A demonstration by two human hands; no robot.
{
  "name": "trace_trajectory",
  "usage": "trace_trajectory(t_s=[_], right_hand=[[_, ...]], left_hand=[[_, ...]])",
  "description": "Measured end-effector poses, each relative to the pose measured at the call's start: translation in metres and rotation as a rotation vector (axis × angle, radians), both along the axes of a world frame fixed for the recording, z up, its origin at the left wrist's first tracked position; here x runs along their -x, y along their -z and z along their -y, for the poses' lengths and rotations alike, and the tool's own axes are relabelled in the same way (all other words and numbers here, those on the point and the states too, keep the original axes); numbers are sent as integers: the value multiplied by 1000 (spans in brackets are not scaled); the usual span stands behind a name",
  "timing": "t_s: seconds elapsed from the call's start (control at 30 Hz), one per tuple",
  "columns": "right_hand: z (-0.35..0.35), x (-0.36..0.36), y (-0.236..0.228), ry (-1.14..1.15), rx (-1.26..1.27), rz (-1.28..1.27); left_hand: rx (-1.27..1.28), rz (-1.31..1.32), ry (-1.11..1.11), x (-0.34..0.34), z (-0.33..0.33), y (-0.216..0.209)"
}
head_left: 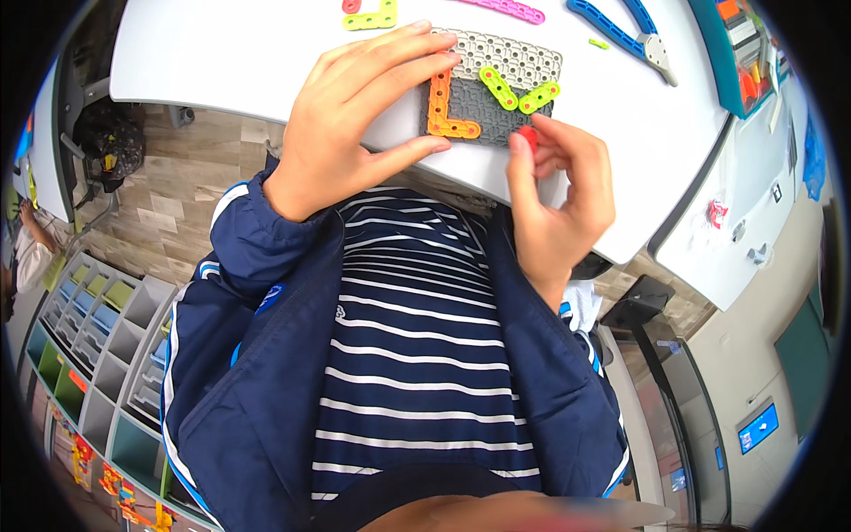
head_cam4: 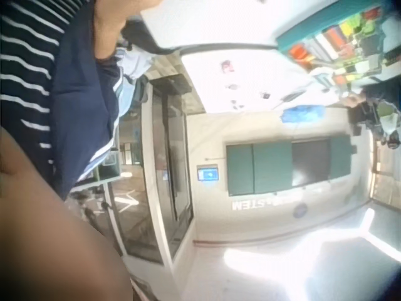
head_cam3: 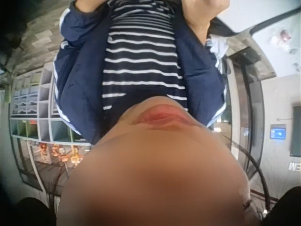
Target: The person assembles a small knitting machine by attaching colorful plastic pieces to a gray base plate. They use pliers to secure components and repeatedly adjust the placement of the pieces to ensure proper alignment.
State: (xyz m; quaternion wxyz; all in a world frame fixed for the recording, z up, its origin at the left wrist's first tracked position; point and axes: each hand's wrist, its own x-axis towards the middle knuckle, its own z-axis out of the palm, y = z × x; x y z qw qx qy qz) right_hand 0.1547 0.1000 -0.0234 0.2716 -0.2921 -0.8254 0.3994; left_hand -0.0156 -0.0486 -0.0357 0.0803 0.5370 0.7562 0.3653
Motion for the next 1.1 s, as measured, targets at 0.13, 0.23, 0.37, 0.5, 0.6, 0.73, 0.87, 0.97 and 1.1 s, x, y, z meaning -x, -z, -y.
trace_trajectory(t_s=[0.13, 0.23, 0.37, 0.5, 0.6, 0.73, 0.87, 0.97, 1.1], right_hand=[[5, 7, 7, 27, -68, 44], [5, 7, 8, 41, -60, 45], [-1, 1, 10, -21, -57, -22], [-4, -9, 13, -100, -104, -15], [-4, -11, 14, -123, -146, -14], [-5, -10, 14, -134, -135, -19], [-4, -9, 15, -117, -170, -25], [-4, -8, 15, -104, -150, -34], [-6, -10, 14, -65, -97, -73]], left_hand=[[-8, -5, -6, 0, -2, 0], [3, -31, -15, -2, -4, -3], [-2, 10, -44, -5, -6, -7], [29, -33, 0, -2, -4, -7], [27, 13, -15, -2, -5, -6], [50, 15, -12, -3, -4, -8], [31, 15, -14, -3, -4, -8], [42, 19, -15, -3, -4, -7], [39, 14, -11, -3, -3, -7]])
